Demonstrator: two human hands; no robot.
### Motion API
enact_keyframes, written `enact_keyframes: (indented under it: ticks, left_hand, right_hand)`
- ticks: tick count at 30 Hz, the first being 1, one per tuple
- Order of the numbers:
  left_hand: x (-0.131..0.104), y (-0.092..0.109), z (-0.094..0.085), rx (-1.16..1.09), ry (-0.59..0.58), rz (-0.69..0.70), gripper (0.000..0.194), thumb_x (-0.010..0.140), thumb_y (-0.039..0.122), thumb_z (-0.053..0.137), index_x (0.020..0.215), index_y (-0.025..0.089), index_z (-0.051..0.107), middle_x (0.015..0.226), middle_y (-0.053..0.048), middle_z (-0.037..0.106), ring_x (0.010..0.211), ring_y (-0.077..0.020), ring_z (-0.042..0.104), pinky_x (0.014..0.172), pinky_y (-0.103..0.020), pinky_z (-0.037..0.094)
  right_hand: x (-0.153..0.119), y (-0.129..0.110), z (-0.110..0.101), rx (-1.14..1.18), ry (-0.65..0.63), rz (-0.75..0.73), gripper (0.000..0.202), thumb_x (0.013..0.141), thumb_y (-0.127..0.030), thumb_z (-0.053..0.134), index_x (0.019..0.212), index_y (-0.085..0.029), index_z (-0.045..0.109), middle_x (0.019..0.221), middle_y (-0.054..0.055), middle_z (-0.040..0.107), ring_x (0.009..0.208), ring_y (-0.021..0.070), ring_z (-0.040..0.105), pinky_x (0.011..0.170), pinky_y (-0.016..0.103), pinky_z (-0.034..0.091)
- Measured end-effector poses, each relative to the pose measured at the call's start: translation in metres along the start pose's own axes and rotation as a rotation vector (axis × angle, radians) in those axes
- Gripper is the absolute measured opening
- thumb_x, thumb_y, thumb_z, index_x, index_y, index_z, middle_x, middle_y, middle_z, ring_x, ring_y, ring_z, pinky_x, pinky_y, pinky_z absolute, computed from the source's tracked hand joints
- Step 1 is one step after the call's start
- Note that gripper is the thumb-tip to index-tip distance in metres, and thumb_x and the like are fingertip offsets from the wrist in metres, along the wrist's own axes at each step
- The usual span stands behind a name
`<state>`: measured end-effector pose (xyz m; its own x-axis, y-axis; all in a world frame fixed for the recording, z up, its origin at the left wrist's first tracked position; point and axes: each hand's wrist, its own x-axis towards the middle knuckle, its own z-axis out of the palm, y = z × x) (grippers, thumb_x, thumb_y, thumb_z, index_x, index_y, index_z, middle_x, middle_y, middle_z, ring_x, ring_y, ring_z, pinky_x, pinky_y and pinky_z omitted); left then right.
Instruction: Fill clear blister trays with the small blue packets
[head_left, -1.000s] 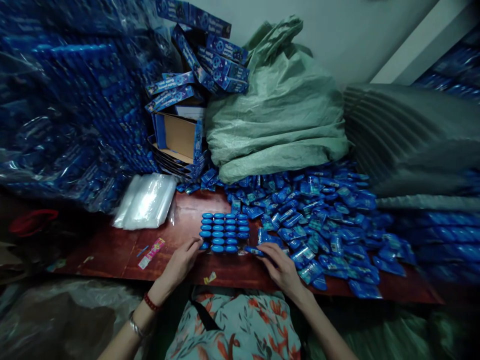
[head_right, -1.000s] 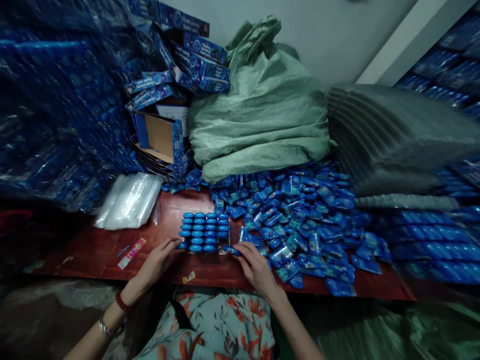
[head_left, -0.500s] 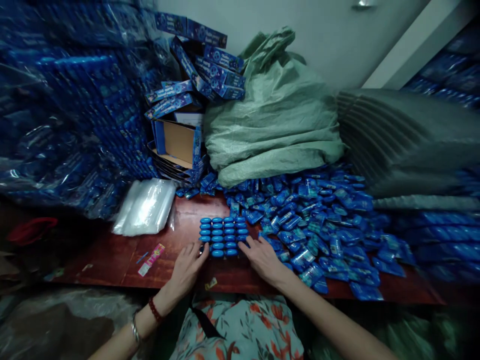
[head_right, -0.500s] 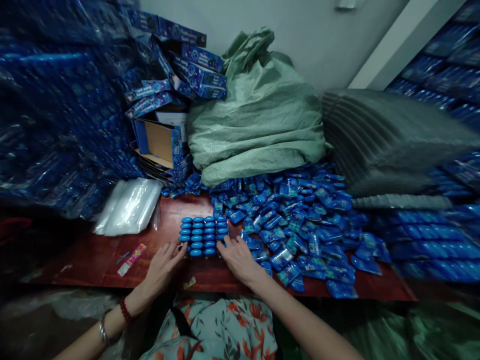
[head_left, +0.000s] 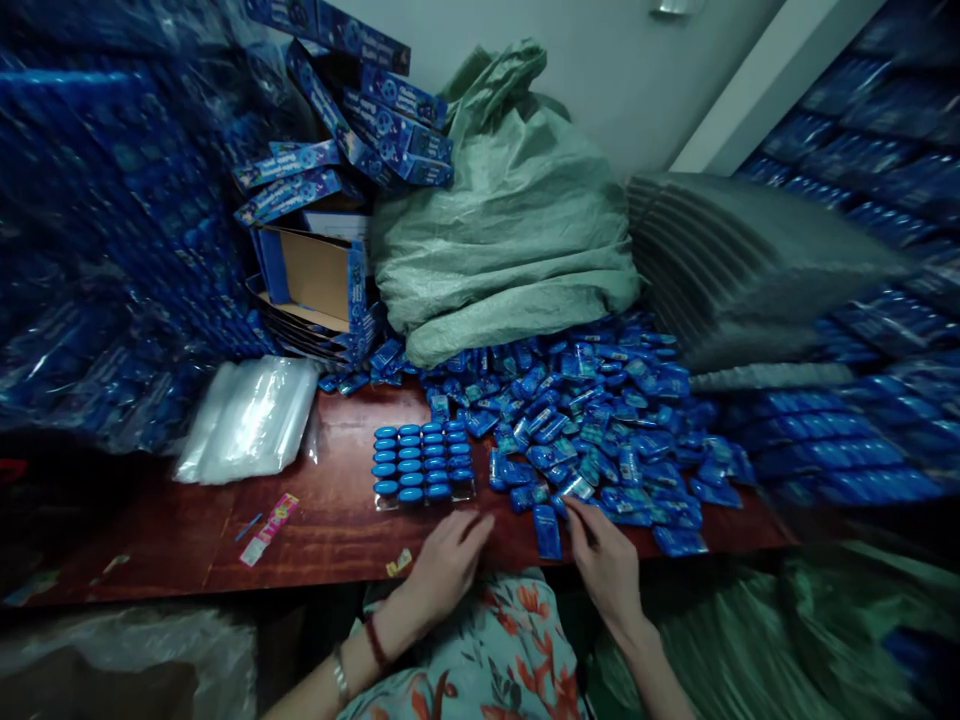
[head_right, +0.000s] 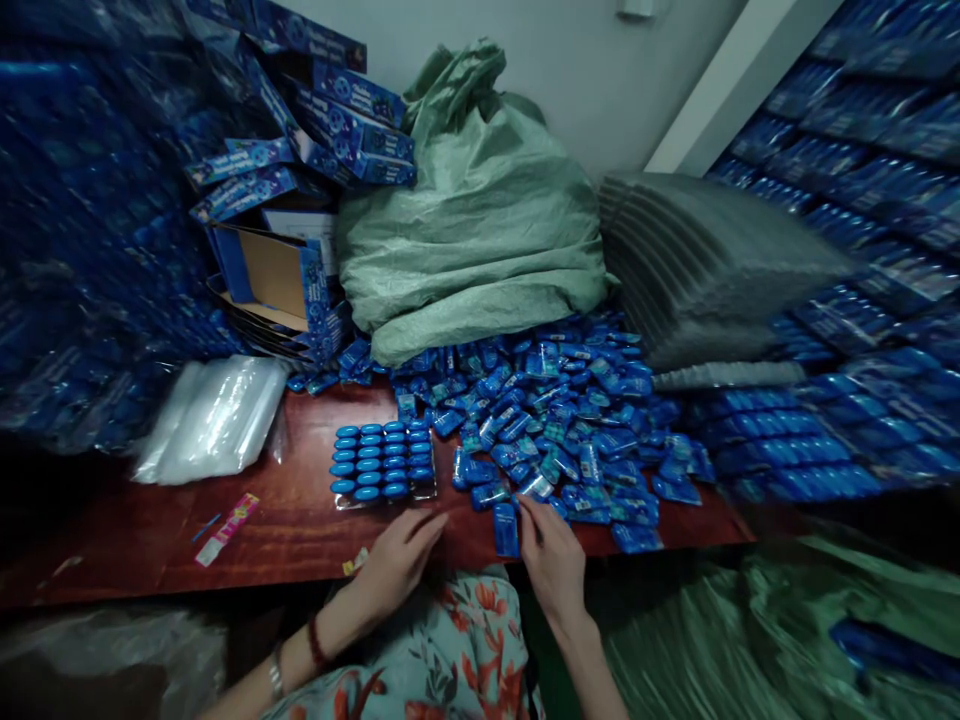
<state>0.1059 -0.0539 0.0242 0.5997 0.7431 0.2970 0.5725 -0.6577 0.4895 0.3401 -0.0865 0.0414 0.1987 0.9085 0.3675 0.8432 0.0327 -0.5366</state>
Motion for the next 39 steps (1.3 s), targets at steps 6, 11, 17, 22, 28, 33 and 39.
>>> enact_keyframes:
  ticks: [6, 11, 17, 22, 28, 33, 39]
  left_hand:
    - [0.091, 0.029, 0.025, 0.258, -0.204, -0.163, 0.044, 0.081, -0.002, 0.036, 0.121, 0.011, 0.051, 0.124, -0.019, 0.052, 0.112, -0.0285, 0.051, 0.087, -0.046, 0.046]
    - [0.103, 0.042, 0.025, 0.303, -0.207, -0.049, 0.027, 0.087, 0.01, 0.041, 0.108, 0.012, 0.057, 0.111, -0.015, 0.058, 0.103, -0.0266, 0.054, 0.085, -0.043, 0.046]
    - [0.077, 0.041, 0.047, 0.328, -0.217, -0.084, 0.03, 0.084, 0.002, 0.04, 0.107, 0.012, 0.058, 0.118, -0.017, 0.056, 0.111, -0.0263, 0.052, 0.091, -0.044, 0.044]
    - [0.033, 0.024, 0.049, 0.289, -0.174, -0.116, 0.039, 0.09, 0.011, 0.038, 0.128, 0.018, 0.046, 0.125, -0.015, 0.053, 0.111, -0.0265, 0.052, 0.089, -0.045, 0.045]
    - [0.028, 0.025, 0.044, 0.17, -0.161, -0.126, 0.058, 0.087, 0.041, 0.049, 0.139, 0.019, 0.032, 0.128, -0.017, 0.049, 0.106, -0.0278, 0.053, 0.085, -0.042, 0.048]
    - [0.043, 0.035, 0.052, 0.216, -0.169, -0.259, 0.042, 0.09, 0.028, 0.046, 0.129, 0.014, 0.045, 0.112, -0.018, 0.055, 0.102, -0.0289, 0.054, 0.083, -0.046, 0.048]
    - [-0.001, 0.011, 0.03, -0.084, -0.224, -0.249, 0.048, 0.083, 0.002, 0.038, 0.127, 0.019, 0.047, 0.118, -0.014, 0.051, 0.105, -0.0211, 0.054, 0.088, -0.035, 0.049]
  right_hand:
    - [-0.049, 0.0, -0.005, -0.075, -0.08, 0.071, 0.029, 0.092, -0.037, 0.042, 0.109, -0.023, 0.06, 0.099, 0.007, 0.066, 0.087, 0.0194, 0.065, 0.073, 0.029, 0.053]
    - [-0.06, -0.008, 0.019, -0.129, -0.082, 0.171, 0.04, 0.093, -0.039, 0.039, 0.127, -0.02, 0.046, 0.111, 0.012, 0.06, 0.096, 0.0225, 0.063, 0.07, 0.031, 0.054]
    - [-0.043, -0.002, 0.023, -0.15, -0.16, 0.133, 0.046, 0.091, -0.038, 0.041, 0.134, -0.02, 0.038, 0.112, 0.012, 0.061, 0.094, 0.0251, 0.064, 0.069, 0.036, 0.055]
    - [-0.036, 0.006, 0.016, -0.105, -0.269, 0.046, 0.039, 0.086, -0.03, 0.047, 0.124, -0.023, 0.043, 0.112, 0.01, 0.061, 0.099, 0.024, 0.062, 0.078, 0.037, 0.053]
    - [-0.027, -0.002, 0.012, -0.106, -0.383, 0.242, 0.036, 0.081, -0.025, 0.046, 0.117, -0.019, 0.044, 0.095, 0.009, 0.066, 0.08, 0.0247, 0.067, 0.062, 0.032, 0.051]
    - [-0.019, -0.007, 0.012, 0.23, -0.15, 0.369, 0.044, 0.081, -0.041, 0.051, 0.119, -0.019, 0.049, 0.102, 0.011, 0.065, 0.082, 0.0248, 0.065, 0.063, 0.034, 0.053]
    - [-0.02, -0.011, 0.014, 0.912, -0.276, 0.817, 0.06, 0.066, -0.046, 0.071, 0.115, -0.021, 0.047, 0.091, 0.005, 0.065, 0.055, 0.0179, 0.065, 0.052, 0.033, 0.056]
